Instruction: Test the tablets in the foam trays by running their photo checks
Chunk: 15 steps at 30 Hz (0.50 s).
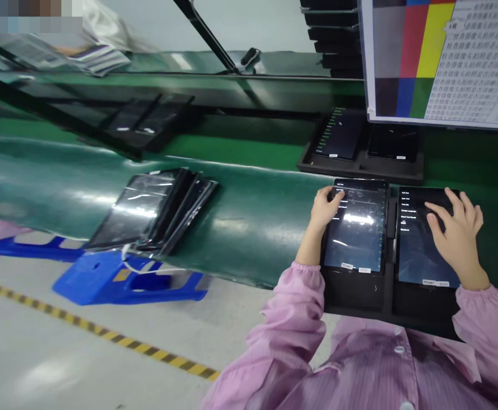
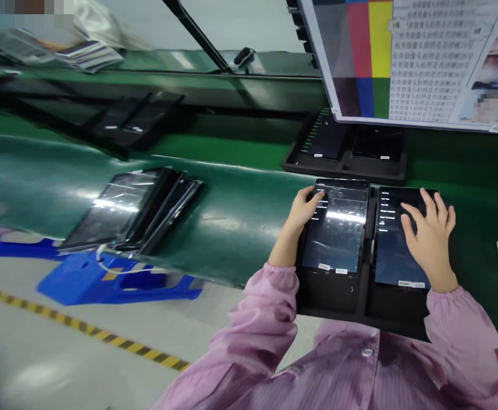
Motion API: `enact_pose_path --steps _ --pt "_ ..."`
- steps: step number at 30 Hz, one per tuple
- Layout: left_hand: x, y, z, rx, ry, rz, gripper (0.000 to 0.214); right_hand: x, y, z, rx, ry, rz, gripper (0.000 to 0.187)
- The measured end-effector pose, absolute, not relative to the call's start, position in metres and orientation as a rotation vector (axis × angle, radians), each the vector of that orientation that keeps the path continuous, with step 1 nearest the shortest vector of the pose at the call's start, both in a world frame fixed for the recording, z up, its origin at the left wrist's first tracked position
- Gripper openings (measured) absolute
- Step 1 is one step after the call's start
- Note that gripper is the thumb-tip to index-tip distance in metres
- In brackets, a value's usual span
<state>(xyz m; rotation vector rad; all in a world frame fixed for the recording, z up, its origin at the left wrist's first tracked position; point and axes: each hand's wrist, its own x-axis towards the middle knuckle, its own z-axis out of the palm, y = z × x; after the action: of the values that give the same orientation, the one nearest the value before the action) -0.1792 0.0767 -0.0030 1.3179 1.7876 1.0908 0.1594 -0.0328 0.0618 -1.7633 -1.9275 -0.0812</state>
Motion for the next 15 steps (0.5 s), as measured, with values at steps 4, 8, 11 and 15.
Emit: enact_pose_path --steps 4,8,11,15 --pt "-0.181 0.08 -0.002 1.259 1.73 1.095 0.04 0.153 -0.021 0.052 -1.762 -1.955 -0.023 0.042" --pt "-0.184 0.076 -0.001 1.234 1.675 1.109 0.041 0.149 -0.018 0.045 -1.714 -1.978 0.027 0.041" --pt "-0.185 0.074 0.0 1.244 1.659 1.115 0.041 0.148 -0.018 0.042 -1.703 -2.032 0.029 0.04" --pt "-0.187 0.074 0.001 1.244 1.663 1.113 0.04 0.15 -0.021 0.039 -1.703 -2.034 0.046 0.04"
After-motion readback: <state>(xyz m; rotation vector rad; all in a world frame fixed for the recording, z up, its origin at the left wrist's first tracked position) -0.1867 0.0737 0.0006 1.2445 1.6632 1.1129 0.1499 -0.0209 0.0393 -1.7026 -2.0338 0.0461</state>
